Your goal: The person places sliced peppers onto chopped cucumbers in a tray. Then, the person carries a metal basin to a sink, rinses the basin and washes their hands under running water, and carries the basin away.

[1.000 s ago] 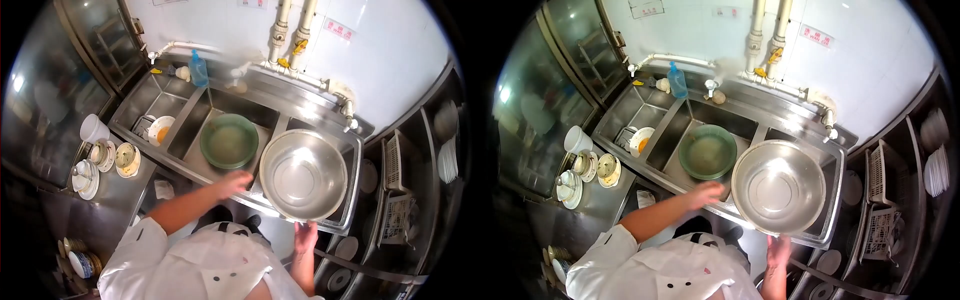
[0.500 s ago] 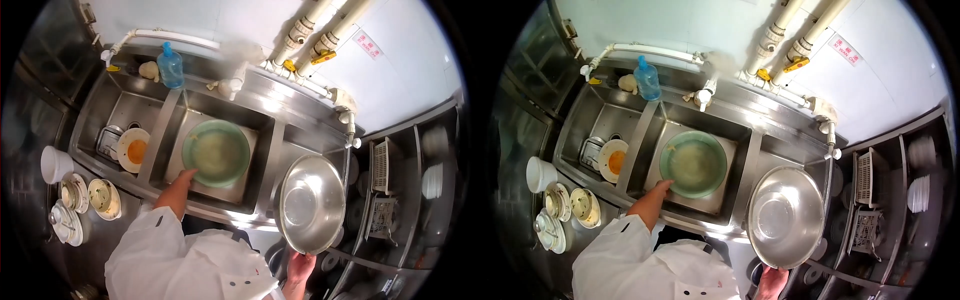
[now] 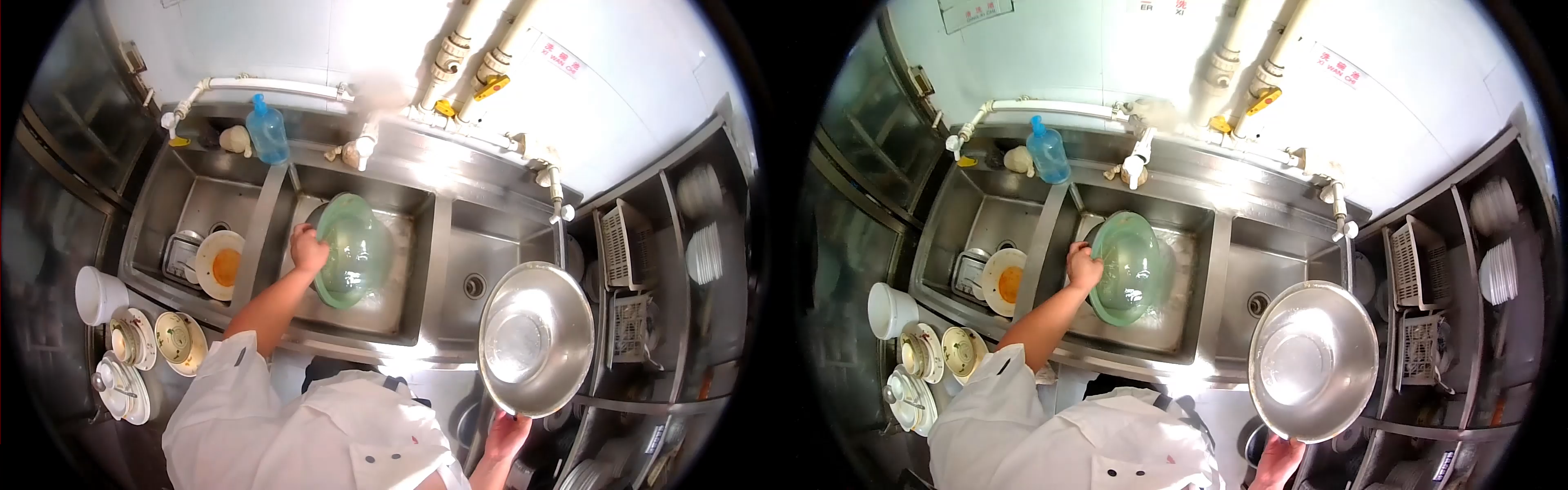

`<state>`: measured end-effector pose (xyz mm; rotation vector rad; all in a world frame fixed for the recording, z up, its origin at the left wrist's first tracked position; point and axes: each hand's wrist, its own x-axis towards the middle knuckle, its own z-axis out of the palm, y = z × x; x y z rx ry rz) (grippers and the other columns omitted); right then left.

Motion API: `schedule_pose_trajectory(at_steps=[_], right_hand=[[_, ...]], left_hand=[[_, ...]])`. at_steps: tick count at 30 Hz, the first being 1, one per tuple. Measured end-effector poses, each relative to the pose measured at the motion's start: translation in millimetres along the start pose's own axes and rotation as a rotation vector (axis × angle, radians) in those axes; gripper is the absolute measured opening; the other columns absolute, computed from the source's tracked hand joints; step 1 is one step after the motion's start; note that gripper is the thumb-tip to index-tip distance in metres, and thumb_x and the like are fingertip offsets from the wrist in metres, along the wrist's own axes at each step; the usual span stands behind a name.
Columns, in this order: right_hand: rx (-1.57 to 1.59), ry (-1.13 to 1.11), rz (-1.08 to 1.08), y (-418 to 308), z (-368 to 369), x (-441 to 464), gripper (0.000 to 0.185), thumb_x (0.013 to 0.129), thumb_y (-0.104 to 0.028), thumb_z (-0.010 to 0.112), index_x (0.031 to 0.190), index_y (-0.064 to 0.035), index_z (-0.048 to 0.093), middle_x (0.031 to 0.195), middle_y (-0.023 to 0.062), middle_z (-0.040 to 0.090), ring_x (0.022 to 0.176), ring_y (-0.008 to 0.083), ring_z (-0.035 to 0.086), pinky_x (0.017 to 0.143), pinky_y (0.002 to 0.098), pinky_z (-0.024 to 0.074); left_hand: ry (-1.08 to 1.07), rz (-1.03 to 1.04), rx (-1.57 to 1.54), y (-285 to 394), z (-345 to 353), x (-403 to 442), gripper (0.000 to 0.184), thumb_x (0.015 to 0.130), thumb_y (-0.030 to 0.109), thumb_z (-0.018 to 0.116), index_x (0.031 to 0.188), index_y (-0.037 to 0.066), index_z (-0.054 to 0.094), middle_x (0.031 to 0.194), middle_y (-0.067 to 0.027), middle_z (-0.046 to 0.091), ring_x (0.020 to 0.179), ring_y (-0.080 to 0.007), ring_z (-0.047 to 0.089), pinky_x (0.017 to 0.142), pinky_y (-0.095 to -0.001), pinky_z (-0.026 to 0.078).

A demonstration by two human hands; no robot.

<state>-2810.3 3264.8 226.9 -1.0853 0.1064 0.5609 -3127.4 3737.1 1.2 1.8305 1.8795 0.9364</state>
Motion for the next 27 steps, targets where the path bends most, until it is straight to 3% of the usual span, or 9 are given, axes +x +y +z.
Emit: schedule_pose_trajectory(at_steps=[7, 11, 13, 17, 21, 22, 24, 26, 27], right_hand=[[0.080, -0.119, 0.191, -27.8, -60.3, 71.0, 0.031, 0.092, -0.010, 0.063, 0.121, 0.0019, 0.060, 0.119, 0.0119, 0.063, 0.104, 0.0239, 0.064, 0.082, 0.0286, 0.0597], [0.113, -0.252, 0.335, -40.3, -111.6, 134.7, 0.039, 0.091, -0.009, 0.061, 0.128, 0.0012, 0.055, 0.133, 0.0095, 0.057, 0.122, 0.0220, 0.055, 0.107, 0.0379, 0.0473], [-0.007, -0.299, 0.426, -47.0, -140.1, 168.1, 0.041, 0.092, -0.014, 0.060, 0.130, -0.0018, 0.053, 0.135, 0.0072, 0.053, 0.125, 0.0221, 0.051, 0.108, 0.0380, 0.0436], [-0.117, -0.298, 0.448, -68.2, -157.4, 187.0, 0.043, 0.088, -0.012, 0.058, 0.130, -0.0060, 0.052, 0.133, 0.0064, 0.053, 0.124, 0.0213, 0.050, 0.106, 0.0410, 0.0428], [-0.149, -0.354, 0.441, -80.2, -160.8, 187.7, 0.045, 0.085, -0.010, 0.056, 0.130, -0.0062, 0.052, 0.132, 0.0065, 0.053, 0.123, 0.0225, 0.050, 0.107, 0.0421, 0.0415], [-0.153, -0.373, 0.443, -79.2, -165.7, 189.8, 0.045, 0.086, -0.011, 0.057, 0.130, -0.0059, 0.052, 0.131, 0.0066, 0.053, 0.123, 0.0224, 0.050, 0.105, 0.0413, 0.0421], [-0.164, -0.353, 0.465, -77.8, -163.9, 186.4, 0.041, 0.086, -0.014, 0.059, 0.125, -0.0027, 0.055, 0.129, 0.0065, 0.055, 0.121, 0.0220, 0.052, 0.099, 0.0386, 0.0462], [-0.154, -0.444, 0.556, -75.1, -175.6, 196.6, 0.034, 0.087, -0.014, 0.061, 0.118, -0.0015, 0.058, 0.121, 0.0062, 0.059, 0.113, 0.0206, 0.056, 0.097, 0.0343, 0.0495], [-0.130, -0.535, 0.618, -72.3, -174.0, 201.9, 0.029, 0.087, -0.013, 0.062, 0.113, -0.0014, 0.060, 0.116, 0.0057, 0.061, 0.106, 0.0188, 0.059, 0.098, 0.0318, 0.0500]], left_hand=[[-0.034, 0.492, 0.194, 83.6, -70.1, -66.4, 0.012, 0.065, 0.003, 0.068, 0.076, 0.003, 0.067, 0.125, -0.0138, 0.058, 0.124, -0.0371, 0.048, 0.104, -0.0534, 0.039], [0.089, 0.700, 0.320, 121.1, -111.7, -119.5, 0.009, 0.061, -0.002, 0.063, 0.068, 0.000, 0.057, 0.125, -0.0163, 0.057, 0.130, -0.0443, 0.044, 0.105, -0.0610, 0.037], [0.103, 0.724, 0.370, 148.7, -134.1, -140.8, 0.009, 0.062, -0.004, 0.062, 0.068, -0.001, 0.056, 0.126, -0.0178, 0.057, 0.131, -0.0450, 0.043, 0.104, -0.0622, 0.037], [0.318, 0.503, 0.311, 165.0, -162.4, -174.0, 0.008, 0.065, -0.005, 0.059, 0.070, -0.003, 0.054, 0.128, -0.0216, 0.056, 0.128, -0.0479, 0.045, 0.107, -0.0554, 0.038], [0.602, -0.035, 0.032, 117.2, -177.0, -196.2, 0.018, 0.071, 0.001, 0.060, 0.087, -0.005, 0.064, 0.125, -0.0219, 0.058, 0.121, -0.0408, 0.052, 0.104, -0.0470, 0.042], [0.693, -0.112, 0.196, 85.6, -176.6, -205.8, 0.029, 0.079, 0.006, 0.060, 0.105, -0.003, 0.067, 0.123, -0.0197, 0.061, 0.118, -0.0328, 0.057, 0.099, -0.0379, 0.046], [0.522, -0.729, -0.387, 74.0, -197.9, -239.1, 0.032, 0.082, 0.007, 0.059, 0.112, -0.001, 0.064, 0.121, -0.0193, 0.062, 0.113, -0.0285, 0.059, 0.096, -0.0395, 0.048], [0.766, -0.861, -0.757, -0.1, -177.7, -275.8, 0.042, 0.086, 0.006, 0.056, 0.128, 0.001, 0.052, 0.115, -0.0156, 0.062, 0.105, -0.0289, 0.061, 0.091, -0.0472, 0.052], [0.781, -0.893, -0.930, -11.9, -175.9, -301.0, 0.032, 0.089, 0.010, 0.056, 0.120, 0.001, 0.056, 0.108, -0.0138, 0.063, 0.092, -0.0277, 0.064, 0.075, -0.0467, 0.057]])
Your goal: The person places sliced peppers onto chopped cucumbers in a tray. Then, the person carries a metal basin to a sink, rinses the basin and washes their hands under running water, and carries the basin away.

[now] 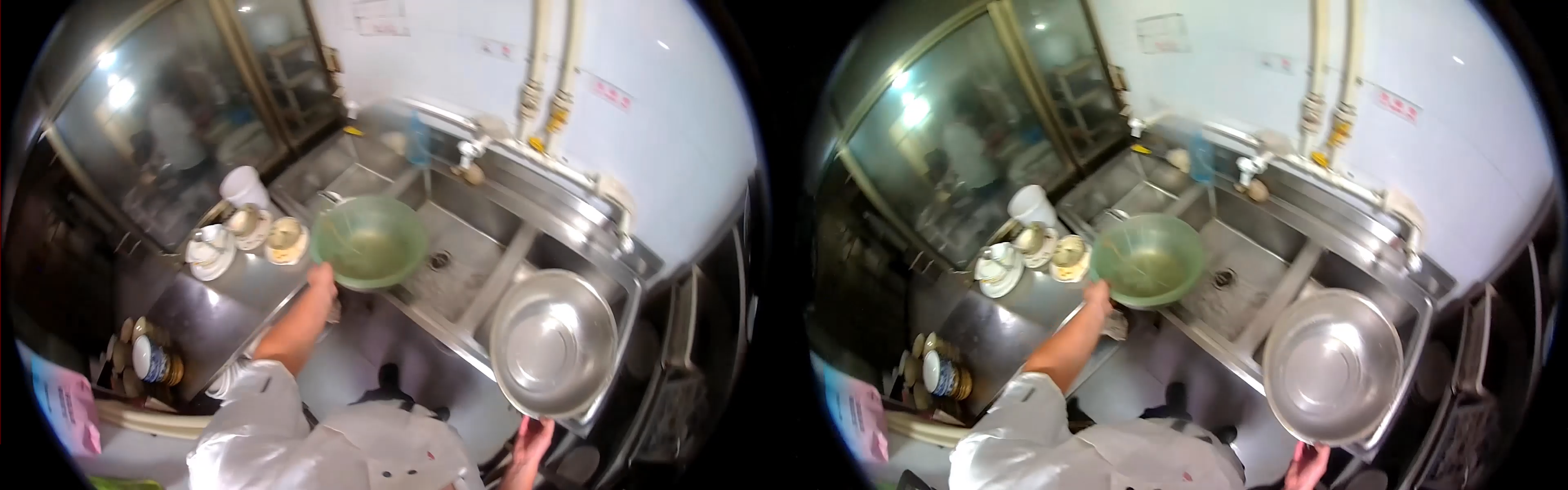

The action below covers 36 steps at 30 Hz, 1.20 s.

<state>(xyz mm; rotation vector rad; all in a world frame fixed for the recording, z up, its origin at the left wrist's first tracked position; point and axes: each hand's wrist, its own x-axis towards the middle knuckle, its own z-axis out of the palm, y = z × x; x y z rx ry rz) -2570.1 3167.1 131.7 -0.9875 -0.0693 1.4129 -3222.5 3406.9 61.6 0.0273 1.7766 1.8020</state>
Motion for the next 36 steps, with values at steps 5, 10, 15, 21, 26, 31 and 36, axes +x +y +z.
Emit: schedule_pose_trajectory(at_steps=[5, 10, 15, 21, 26, 31, 36], right_hand=[[0.035, 0.113, 0.056, 5.3, 37.6, -7.2, 0.022, 0.089, -0.012, 0.060, 0.105, 0.0025, 0.067, 0.102, 0.0129, 0.067, 0.095, 0.0250, 0.062, 0.080, 0.0351, 0.0542], [0.060, -0.084, 0.117, 19.8, 54.5, 9.9, 0.030, 0.092, -0.014, 0.058, 0.116, 0.0025, 0.061, 0.113, 0.0135, 0.063, 0.103, 0.0268, 0.061, 0.090, 0.0337, 0.0551], [-0.016, -0.027, 0.098, 19.5, 24.6, 33.4, 0.038, 0.086, -0.010, 0.062, 0.123, 0.0013, 0.056, 0.123, 0.0155, 0.059, 0.108, 0.0384, 0.059, 0.080, 0.0301, 0.0630], [-0.097, 0.006, 0.035, 20.7, 76.7, -15.1, 0.030, 0.093, -0.010, 0.059, 0.121, -0.0007, 0.057, 0.121, 0.0087, 0.062, 0.108, 0.0207, 0.062, 0.086, 0.0270, 0.0594], [-0.131, 0.228, -0.117, 32.0, 107.7, -62.4, 0.030, 0.094, -0.012, 0.055, 0.122, 0.0014, 0.058, 0.125, 0.0113, 0.061, 0.108, 0.0250, 0.062, 0.095, 0.0355, 0.0569], [-0.105, 0.329, -0.151, 55.2, 124.5, -95.5, 0.057, 0.083, -0.009, 0.056, 0.139, 0.0022, 0.046, 0.141, 0.0199, 0.048, 0.129, 0.0489, 0.046, 0.088, 0.0342, 0.0621], [0.064, 0.268, -0.110, 71.5, 115.9, -94.4, 0.056, 0.084, -0.010, 0.056, 0.138, 0.0022, 0.047, 0.141, 0.0210, 0.048, 0.129, 0.0490, 0.046, 0.084, 0.0333, 0.0637]], left_hand=[[-0.168, -0.388, -0.091, -56.4, -113.1, -43.6, 0.026, 0.091, 0.014, 0.058, 0.113, 0.000, 0.053, 0.091, -0.0162, 0.063, 0.064, -0.0282, 0.064, 0.047, -0.0391, 0.053], [-0.030, -0.290, -0.112, -116.9, -240.8, -63.9, 0.034, 0.084, 0.009, 0.064, 0.116, 0.005, 0.058, 0.105, -0.0103, 0.062, 0.091, -0.0258, 0.062, 0.067, -0.0407, 0.054], [0.060, -0.329, 0.060, -178.7, -370.7, -62.8, 0.028, 0.080, 0.011, 0.065, 0.107, 0.008, 0.060, 0.098, -0.0090, 0.059, 0.078, -0.0230, 0.059, 0.060, -0.0366, 0.049], [0.059, -0.337, 0.888, -240.0, -389.2, -34.6, 0.023, 0.086, 0.024, 0.060, 0.096, 0.004, 0.066, 0.085, -0.0116, 0.065, 0.075, -0.0276, 0.062, 0.064, -0.0426, 0.050], [-0.250, -0.246, 1.137, -413.3, -309.1, 20.8, 0.038, 0.078, 0.028, 0.070, 0.104, 0.001, 0.066, 0.089, -0.0161, 0.067, 0.072, -0.0274, 0.063, 0.064, -0.0405, 0.051], [-0.628, -0.419, 1.000, -414.3, -92.2, -56.9, 0.053, 0.080, 0.043, 0.071, 0.114, 0.003, 0.067, 0.114, -0.0186, 0.067, 0.103, -0.0302, 0.063, 0.086, -0.0386, 0.051], [-1.206, -0.178, 1.131, -357.7, -45.2, -97.2, 0.052, 0.082, 0.041, 0.065, 0.116, 0.003, 0.067, 0.125, -0.0210, 0.063, 0.120, -0.0359, 0.057, 0.105, -0.0409, 0.044]])
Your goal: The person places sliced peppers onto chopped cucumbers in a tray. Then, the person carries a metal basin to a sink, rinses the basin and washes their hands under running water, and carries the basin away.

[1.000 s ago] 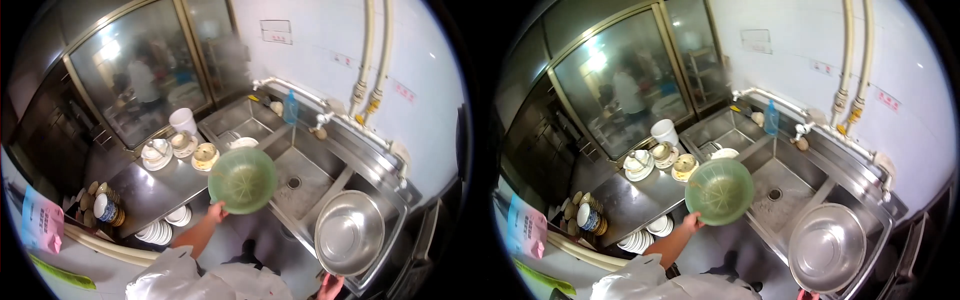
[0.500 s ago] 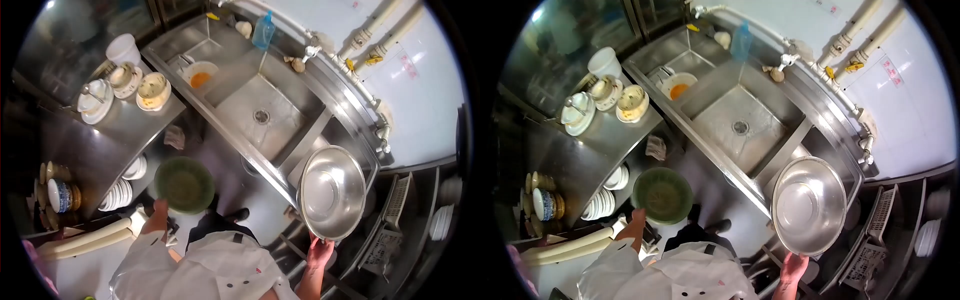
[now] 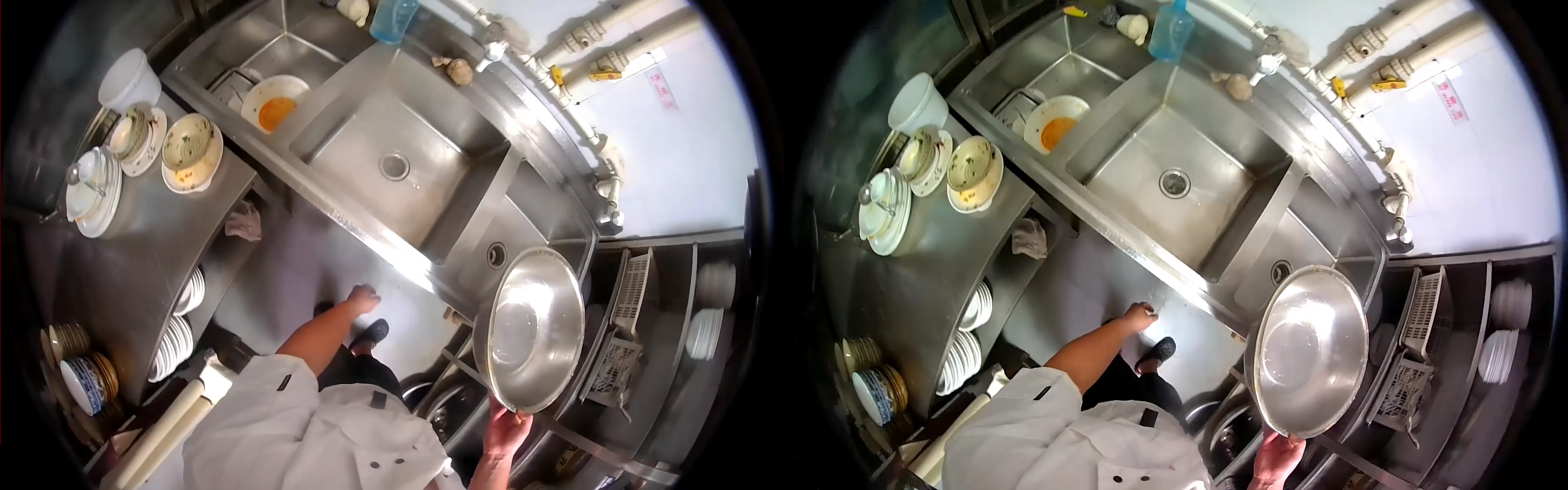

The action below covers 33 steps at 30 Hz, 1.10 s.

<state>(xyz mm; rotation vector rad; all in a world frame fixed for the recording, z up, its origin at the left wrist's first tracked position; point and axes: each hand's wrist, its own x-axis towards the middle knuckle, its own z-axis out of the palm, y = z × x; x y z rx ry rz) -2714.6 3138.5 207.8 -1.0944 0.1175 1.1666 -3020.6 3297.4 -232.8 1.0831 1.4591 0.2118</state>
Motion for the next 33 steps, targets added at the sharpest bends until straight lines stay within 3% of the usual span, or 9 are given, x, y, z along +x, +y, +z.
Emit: schedule_pose_trajectory(at_steps=[4, 6, 8, 9, 11, 16, 18, 20, 33], right_hand=[[0.042, -0.036, -0.023, 18.7, 24.3, -3.2, 0.046, 0.089, -0.011, 0.058, 0.133, 0.0018, 0.053, 0.136, 0.0176, 0.053, 0.122, 0.0485, 0.052, 0.082, 0.0314, 0.0638], [0.034, -0.102, -0.102, 27.0, 18.8, 10.0, 0.042, 0.091, -0.012, 0.059, 0.130, 0.0021, 0.055, 0.136, 0.0173, 0.053, 0.122, 0.0481, 0.052, 0.084, 0.0313, 0.0635], [0.078, -0.159, -0.076, 29.8, 13.4, 22.8, 0.039, 0.093, -0.012, 0.057, 0.130, 0.0026, 0.054, 0.133, 0.0160, 0.056, 0.121, 0.0425, 0.054, 0.087, 0.0322, 0.0620], [0.057, -0.171, -0.099, 32.3, 22.3, 22.1, 0.037, 0.094, -0.013, 0.057, 0.128, 0.0027, 0.055, 0.132, 0.0154, 0.056, 0.120, 0.0388, 0.056, 0.090, 0.0338, 0.0605], [-0.040, -0.237, -0.174, 36.8, 40.3, 22.9, 0.030, 0.096, -0.014, 0.056, 0.121, 0.0028, 0.057, 0.130, 0.0132, 0.058, 0.115, 0.0284, 0.060, 0.098, 0.0372, 0.0553], [-0.103, -0.288, -0.125, 41.0, 81.0, 59.8, 0.028, 0.095, -0.015, 0.059, 0.119, -0.0004, 0.059, 0.127, 0.0086, 0.058, 0.115, 0.0217, 0.057, 0.097, 0.0337, 0.0514], [-0.185, -0.214, -0.081, 47.2, 100.7, 79.4, 0.043, 0.087, -0.016, 0.059, 0.126, -0.0001, 0.054, 0.135, 0.0052, 0.052, 0.130, 0.0203, 0.043, 0.115, 0.0426, 0.0293], [-0.252, -0.223, -0.022, 55.1, 123.8, 100.7, 0.022, 0.093, -0.021, 0.063, 0.112, -0.0089, 0.062, 0.118, 0.0022, 0.059, 0.109, 0.0179, 0.053, 0.094, 0.0342, 0.0459], [-0.267, -0.265, 0.485, 214.9, 272.7, 303.1, 0.016, 0.089, -0.013, 0.057, 0.103, -0.0053, 0.057, 0.100, 0.0075, 0.060, 0.092, 0.0201, 0.061, 0.079, 0.0370, 0.0586]], left_hand=[[0.012, 0.089, 0.234, -57.2, -54.6, -70.4, 0.037, 0.082, 0.028, 0.062, 0.107, 0.002, 0.069, 0.108, -0.0238, 0.068, 0.102, -0.0398, 0.065, 0.090, -0.0486, 0.052], [0.001, 0.344, 0.893, -199.7, -104.7, -77.1, 0.027, 0.083, 0.025, 0.057, 0.088, 0.004, 0.073, 0.095, -0.0213, 0.069, 0.087, -0.0376, 0.066, 0.080, -0.0485, 0.053], [-0.290, 0.104, 1.199, -239.5, -156.0, -111.5, 0.026, 0.082, 0.023, 0.061, 0.096, 0.005, 0.074, 0.102, -0.0217, 0.070, 0.100, -0.0376, 0.067, 0.084, -0.0477, 0.054], [-0.028, -0.223, 0.718, -212.7, -200.3, -173.0, 0.024, 0.082, 0.020, 0.061, 0.095, 0.006, 0.075, 0.102, -0.0212, 0.070, 0.100, -0.0374, 0.067, 0.084, -0.0476, 0.054], [-0.030, -0.263, 0.855, -251.5, -245.8, -206.7, 0.023, 0.082, 0.015, 0.059, 0.095, 0.006, 0.076, 0.102, -0.0198, 0.071, 0.100, -0.0373, 0.067, 0.085, -0.0471, 0.055], [0.121, -0.102, 1.130, -342.7, -278.2, -246.2, 0.021, 0.080, 0.011, 0.057, 0.090, 0.008, 0.076, 0.094, -0.0156, 0.072, 0.092, -0.0336, 0.070, 0.080, -0.0450, 0.057], [0.274, 0.121, 1.201, -352.1, -274.0, -244.8, 0.017, 0.084, 0.013, 0.059, 0.087, 0.007, 0.074, 0.084, -0.0112, 0.073, 0.081, -0.0275, 0.071, 0.070, -0.0403, 0.057], [0.485, -0.408, -0.342, -292.0, -259.1, -261.4, 0.013, 0.089, 0.020, 0.063, 0.094, 0.010, 0.069, 0.084, -0.0053, 0.068, 0.075, -0.0211, 0.065, 0.064, -0.0351, 0.052], [0.309, 0.197, 0.047, 203.5, -360.3, -158.8, 0.021, 0.096, 0.018, 0.065, 0.111, 0.003, 0.064, 0.095, -0.0024, 0.068, 0.090, -0.0131, 0.063, 0.080, -0.0297, 0.052]])
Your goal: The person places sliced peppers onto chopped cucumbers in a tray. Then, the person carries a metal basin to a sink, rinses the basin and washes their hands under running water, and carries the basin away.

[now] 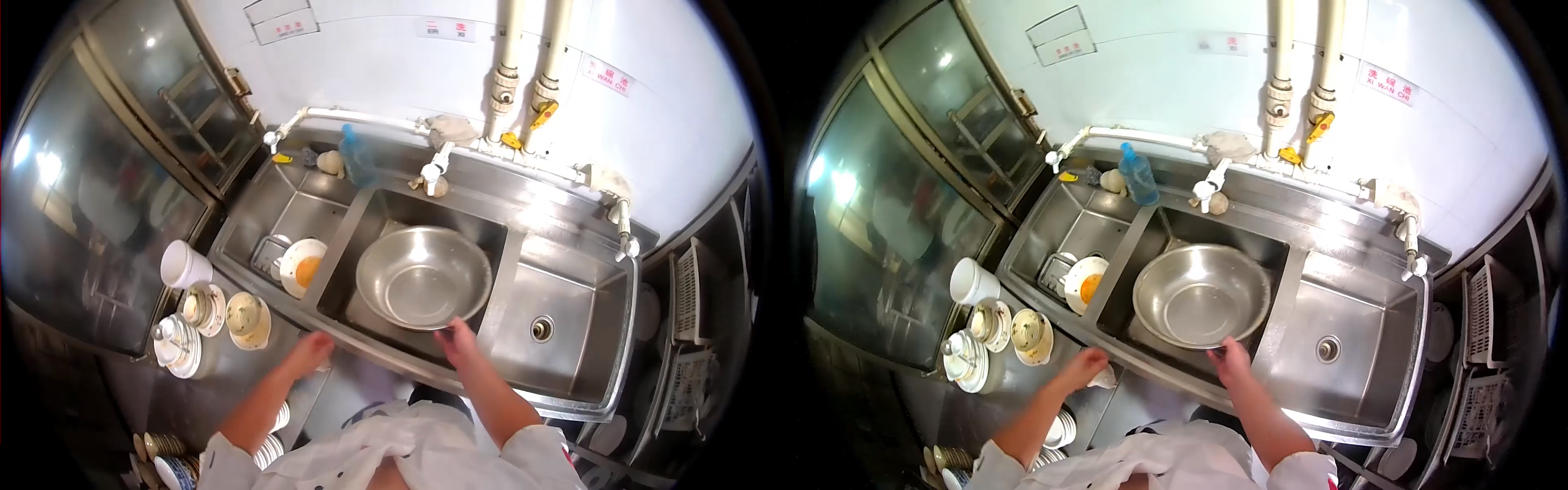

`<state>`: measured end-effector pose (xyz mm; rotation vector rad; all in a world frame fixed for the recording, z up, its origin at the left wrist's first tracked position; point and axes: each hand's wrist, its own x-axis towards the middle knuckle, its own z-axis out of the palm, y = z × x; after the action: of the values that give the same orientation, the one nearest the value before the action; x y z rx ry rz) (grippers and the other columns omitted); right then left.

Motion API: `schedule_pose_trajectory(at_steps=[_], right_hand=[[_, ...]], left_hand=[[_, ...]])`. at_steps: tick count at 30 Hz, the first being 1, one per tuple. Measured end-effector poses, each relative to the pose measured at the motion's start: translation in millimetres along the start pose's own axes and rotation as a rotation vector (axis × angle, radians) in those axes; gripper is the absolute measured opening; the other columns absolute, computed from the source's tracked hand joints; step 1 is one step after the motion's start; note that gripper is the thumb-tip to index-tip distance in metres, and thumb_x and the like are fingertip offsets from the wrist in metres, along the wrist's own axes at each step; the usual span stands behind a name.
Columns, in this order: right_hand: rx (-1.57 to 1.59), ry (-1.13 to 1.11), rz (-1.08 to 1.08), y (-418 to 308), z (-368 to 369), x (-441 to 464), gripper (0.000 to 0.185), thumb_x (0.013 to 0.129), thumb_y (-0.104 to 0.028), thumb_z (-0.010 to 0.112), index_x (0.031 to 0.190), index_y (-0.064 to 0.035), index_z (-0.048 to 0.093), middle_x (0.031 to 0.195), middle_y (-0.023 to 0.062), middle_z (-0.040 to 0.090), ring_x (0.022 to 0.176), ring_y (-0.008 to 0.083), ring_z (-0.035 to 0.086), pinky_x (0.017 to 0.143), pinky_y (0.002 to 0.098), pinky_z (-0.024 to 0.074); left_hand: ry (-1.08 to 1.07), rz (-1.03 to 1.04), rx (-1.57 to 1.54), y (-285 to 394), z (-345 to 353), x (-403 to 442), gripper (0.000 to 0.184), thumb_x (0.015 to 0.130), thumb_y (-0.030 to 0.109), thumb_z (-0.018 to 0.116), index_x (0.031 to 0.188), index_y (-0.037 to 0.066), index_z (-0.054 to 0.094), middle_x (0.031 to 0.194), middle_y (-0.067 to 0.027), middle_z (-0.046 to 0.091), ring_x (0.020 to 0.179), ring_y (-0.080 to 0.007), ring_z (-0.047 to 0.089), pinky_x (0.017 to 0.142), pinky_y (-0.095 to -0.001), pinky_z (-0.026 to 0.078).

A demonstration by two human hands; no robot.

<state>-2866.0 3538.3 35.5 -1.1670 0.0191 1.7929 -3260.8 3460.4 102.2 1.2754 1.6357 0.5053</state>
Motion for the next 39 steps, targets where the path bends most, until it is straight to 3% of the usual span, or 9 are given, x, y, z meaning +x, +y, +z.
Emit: schedule_pose_trajectory(at_steps=[5, 9, 14, 18, 23, 31, 34, 37, 39], right_hand=[[0.033, 0.032, 0.105, 31.2, 9.4, 71.8, 0.014, 0.087, -0.012, 0.060, 0.099, -0.0061, 0.055, 0.094, 0.0073, 0.056, 0.086, 0.0189, 0.058, 0.073, 0.0324, 0.0593], [-0.051, 0.157, 0.046, 63.2, -2.1, 115.2, 0.016, 0.092, -0.017, 0.060, 0.104, -0.0062, 0.057, 0.098, 0.0086, 0.058, 0.094, 0.0231, 0.060, 0.080, 0.0381, 0.0597], [-0.001, 0.221, 0.047, 70.2, -26.4, 131.0, 0.035, 0.095, -0.028, 0.063, 0.113, 0.0004, 0.053, 0.111, 0.0138, 0.057, 0.098, 0.0267, 0.061, 0.088, 0.0426, 0.0569], [-0.001, 0.470, 0.166, 45.7, -7.1, 95.8, 0.059, 0.093, -0.039, 0.066, 0.135, -0.0012, 0.049, 0.119, 0.0141, 0.057, 0.109, 0.0276, 0.058, 0.088, 0.0428, 0.0556], [-0.208, 0.289, 0.047, 8.6, 40.6, 73.3, 0.059, 0.099, -0.041, 0.056, 0.138, 0.0019, 0.045, 0.125, 0.0163, 0.057, 0.107, 0.0253, 0.060, 0.096, 0.0385, 0.0490], [-0.259, 0.171, -0.159, -76.4, 150.5, 156.8, 0.051, 0.104, -0.039, 0.048, 0.133, 0.0021, 0.047, 0.124, 0.0157, 0.060, 0.105, 0.0232, 0.063, 0.086, 0.0332, 0.0526], [-0.084, 0.145, -0.151, -88.0, 173.5, 191.2, 0.041, 0.105, -0.034, 0.046, 0.123, 0.0028, 0.050, 0.115, 0.0150, 0.062, 0.097, 0.0241, 0.065, 0.081, 0.0344, 0.0551], [0.160, 0.159, -0.130, -72.6, 175.4, 234.6, 0.032, 0.105, -0.028, 0.045, 0.113, 0.0019, 0.053, 0.101, 0.0144, 0.063, 0.087, 0.0249, 0.067, 0.076, 0.0361, 0.0572], [0.303, 0.126, -0.125, -52.4, 161.7, 268.7, 0.026, 0.105, -0.023, 0.046, 0.108, 0.0012, 0.055, 0.093, 0.0135, 0.064, 0.081, 0.0249, 0.067, 0.073, 0.0371, 0.0581]], left_hand=[[-0.044, 0.386, 0.360, 148.6, -5.5, 153.0, 0.031, 0.093, 0.019, 0.065, 0.118, 0.001, 0.059, 0.104, -0.0142, 0.068, 0.096, -0.0237, 0.066, 0.084, -0.0349, 0.053], [0.504, 0.868, 0.785, 257.3, 21.9, 249.6, 0.054, 0.085, 0.028, 0.070, 0.129, 0.004, 0.050, 0.106, -0.0173, 0.063, 0.098, -0.0415, 0.060, 0.086, -0.0470, 0.051], [0.245, 0.851, 0.965, 354.4, 25.9, 312.1, 0.059, 0.081, 0.034, 0.074, 0.127, 0.006, 0.051, 0.113, -0.0139, 0.059, 0.098, -0.0353, 0.060, 0.079, -0.0465, 0.050], [-0.004, 1.169, 1.089, 379.6, -4.4, 326.3, 0.043, 0.086, 0.034, 0.070, 0.117, 0.007, 0.056, 0.100, -0.0101, 0.064, 0.092, -0.0304, 0.062, 0.076, -0.0444, 0.050], [-0.059, 1.351, 1.069, 374.6, -6.8, 351.5, 0.033, 0.089, 0.038, 0.066, 0.100, 0.007, 0.063, 0.083, -0.0091, 0.066, 0.081, -0.0295, 0.064, 0.071, -0.0427, 0.049], [-0.139, 0.766, 0.950, 392.8, 8.6, 343.8, 0.042, 0.095, 0.043, 0.053, 0.092, 0.004, 0.070, 0.076, -0.0183, 0.069, 0.080, -0.0360, 0.069, 0.068, -0.0472, 0.053], [-0.167, 0.619, 0.609, 371.1, 10.5, 369.4, 0.052, 0.096, 0.053, 0.049, 0.103, 0.006, 0.069, 0.085, -0.0144, 0.072, 0.079, -0.0306, 0.070, 0.071, -0.0436, 0.053], [-0.309, 0.199, -0.401, 276.8, 34.6, 420.4, 0.058, 0.096, 0.061, 0.048, 0.110, 0.007, 0.066, 0.082, -0.0041, 0.069, 0.072, -0.0225, 0.063, 0.073, -0.0418, 0.050], [-0.201, 0.004, -0.369, 218.2, 63.7, 416.5, 0.049, 0.100, 0.054, 0.046, 0.111, 0.009, 0.063, 0.079, 0.0012, 0.062, 0.069, -0.0155, 0.053, 0.071, -0.0376, 0.047]])
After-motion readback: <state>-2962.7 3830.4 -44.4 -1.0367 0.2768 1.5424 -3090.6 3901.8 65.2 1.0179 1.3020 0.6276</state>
